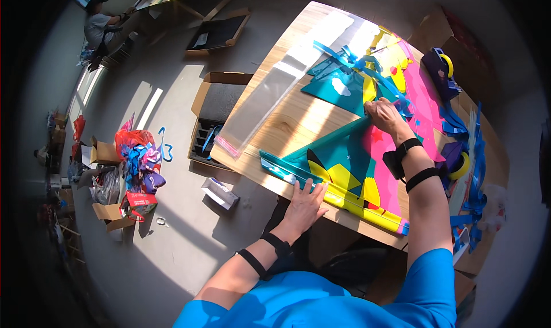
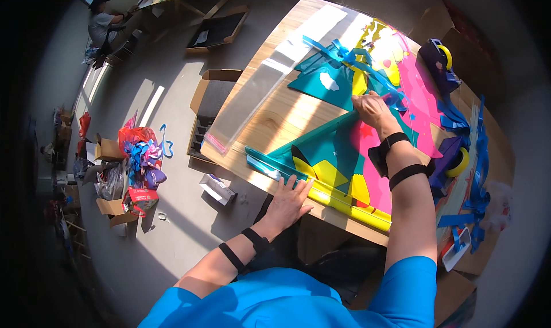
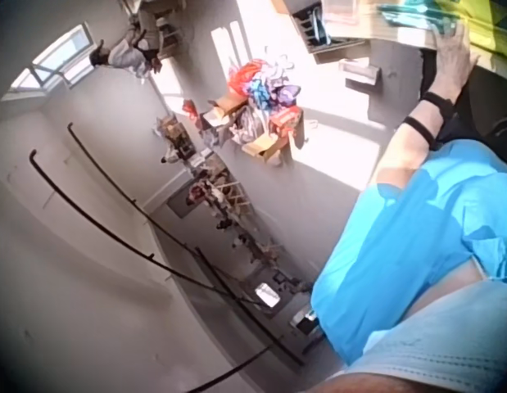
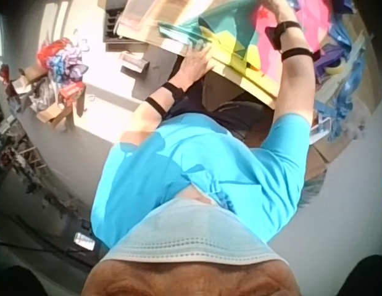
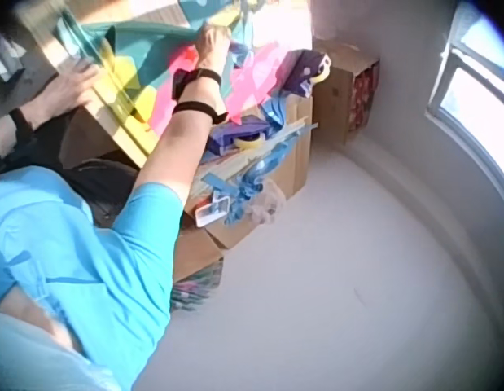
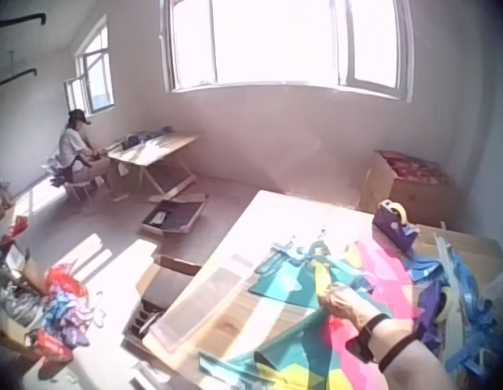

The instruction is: The person is assembling and folding a colorful kite, using tape to secure components on a desk.

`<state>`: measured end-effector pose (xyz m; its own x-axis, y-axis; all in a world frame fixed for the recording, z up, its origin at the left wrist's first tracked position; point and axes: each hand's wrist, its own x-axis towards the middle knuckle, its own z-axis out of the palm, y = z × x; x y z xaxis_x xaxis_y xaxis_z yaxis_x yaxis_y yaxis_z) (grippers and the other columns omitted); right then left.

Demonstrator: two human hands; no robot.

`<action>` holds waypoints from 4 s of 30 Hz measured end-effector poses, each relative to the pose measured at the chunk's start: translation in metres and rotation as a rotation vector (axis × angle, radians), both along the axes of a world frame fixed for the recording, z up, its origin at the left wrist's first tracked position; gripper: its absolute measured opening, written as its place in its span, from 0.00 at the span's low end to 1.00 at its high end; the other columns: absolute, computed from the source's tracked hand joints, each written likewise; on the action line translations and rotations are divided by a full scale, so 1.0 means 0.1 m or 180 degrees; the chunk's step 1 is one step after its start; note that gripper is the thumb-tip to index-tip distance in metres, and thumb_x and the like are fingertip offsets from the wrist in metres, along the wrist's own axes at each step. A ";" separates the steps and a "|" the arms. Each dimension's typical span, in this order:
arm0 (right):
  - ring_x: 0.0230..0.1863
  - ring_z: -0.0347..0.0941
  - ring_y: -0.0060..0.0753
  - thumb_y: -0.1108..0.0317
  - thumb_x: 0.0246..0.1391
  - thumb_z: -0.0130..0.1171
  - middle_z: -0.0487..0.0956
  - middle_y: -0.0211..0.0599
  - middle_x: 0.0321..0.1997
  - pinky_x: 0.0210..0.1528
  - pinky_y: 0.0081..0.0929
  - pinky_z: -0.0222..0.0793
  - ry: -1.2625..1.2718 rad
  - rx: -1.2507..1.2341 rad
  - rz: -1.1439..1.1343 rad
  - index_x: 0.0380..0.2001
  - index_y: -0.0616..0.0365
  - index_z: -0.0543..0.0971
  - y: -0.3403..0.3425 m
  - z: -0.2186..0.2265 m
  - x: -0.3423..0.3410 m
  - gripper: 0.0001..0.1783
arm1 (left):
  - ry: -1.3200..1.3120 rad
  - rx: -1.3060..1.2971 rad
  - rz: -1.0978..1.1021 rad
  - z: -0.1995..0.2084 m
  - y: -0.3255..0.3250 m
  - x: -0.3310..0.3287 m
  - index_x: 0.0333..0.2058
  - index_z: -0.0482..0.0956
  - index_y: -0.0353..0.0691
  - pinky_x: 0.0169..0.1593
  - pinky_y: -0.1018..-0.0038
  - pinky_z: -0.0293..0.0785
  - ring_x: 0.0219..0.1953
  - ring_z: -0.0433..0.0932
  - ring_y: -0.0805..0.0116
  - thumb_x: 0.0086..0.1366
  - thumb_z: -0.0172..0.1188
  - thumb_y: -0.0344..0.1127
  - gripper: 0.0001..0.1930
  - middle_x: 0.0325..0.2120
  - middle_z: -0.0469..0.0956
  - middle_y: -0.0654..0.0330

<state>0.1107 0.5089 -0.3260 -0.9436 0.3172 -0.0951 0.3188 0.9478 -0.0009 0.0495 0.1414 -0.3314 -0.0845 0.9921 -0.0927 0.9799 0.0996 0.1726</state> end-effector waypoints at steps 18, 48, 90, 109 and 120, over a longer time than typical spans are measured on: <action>0.42 0.73 0.36 0.68 0.48 0.57 0.76 0.35 0.39 0.49 0.34 0.68 0.0835 0.0630 -0.0130 0.40 0.56 0.77 -1.88 0.29 1.53 0.14 | -0.0116 0.0165 0.0051 -0.07 -0.05 -0.02 0.55 0.73 0.41 0.60 0.52 0.62 0.59 0.63 0.52 0.59 0.62 0.54 0.31 0.59 0.65 0.57; 0.43 0.71 0.37 0.61 0.51 0.62 0.73 0.35 0.38 0.41 0.33 0.67 0.1003 0.0319 -0.1189 0.47 0.58 0.77 -2.23 -0.36 2.03 0.21 | -0.0489 0.0274 0.0243 0.01 0.07 0.00 0.62 0.63 0.33 0.56 0.62 0.72 0.54 0.66 0.53 0.53 0.68 0.40 0.39 0.66 0.57 0.55; 0.33 0.78 0.46 0.71 0.45 0.62 0.81 0.43 0.28 0.38 0.38 0.72 0.2782 -0.0624 -0.4269 0.27 0.61 0.82 -2.28 -0.42 2.34 0.05 | -0.0159 0.0088 0.0090 0.14 0.21 -0.01 0.63 0.64 0.42 0.49 0.64 0.78 0.48 0.70 0.55 0.54 0.69 0.38 0.38 0.66 0.55 0.59; 0.32 0.79 0.27 0.66 0.64 0.54 0.81 0.35 0.30 0.35 0.22 0.77 0.5937 -0.2824 -0.4410 0.40 0.68 0.80 -1.58 -0.47 2.84 0.14 | -0.0057 -0.0096 -0.0075 0.10 0.26 -0.01 0.60 0.69 0.44 0.50 0.61 0.78 0.49 0.70 0.51 0.50 0.70 0.42 0.37 0.63 0.65 0.62; 0.37 0.80 0.27 0.56 0.67 0.48 0.81 0.36 0.32 0.38 0.22 0.75 0.5833 -0.2787 -0.4121 0.40 0.64 0.78 -1.51 0.00 2.58 0.20 | -0.0084 -0.0078 -0.0097 0.10 0.25 -0.03 0.60 0.69 0.44 0.49 0.62 0.79 0.50 0.70 0.51 0.50 0.69 0.42 0.37 0.63 0.64 0.62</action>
<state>0.3686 0.3577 -0.3260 0.3640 0.9234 -0.1215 -0.2802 -0.0158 -0.9598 0.0468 0.1662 -0.3213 -0.0514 0.9916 -0.1189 0.9777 0.0742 0.1963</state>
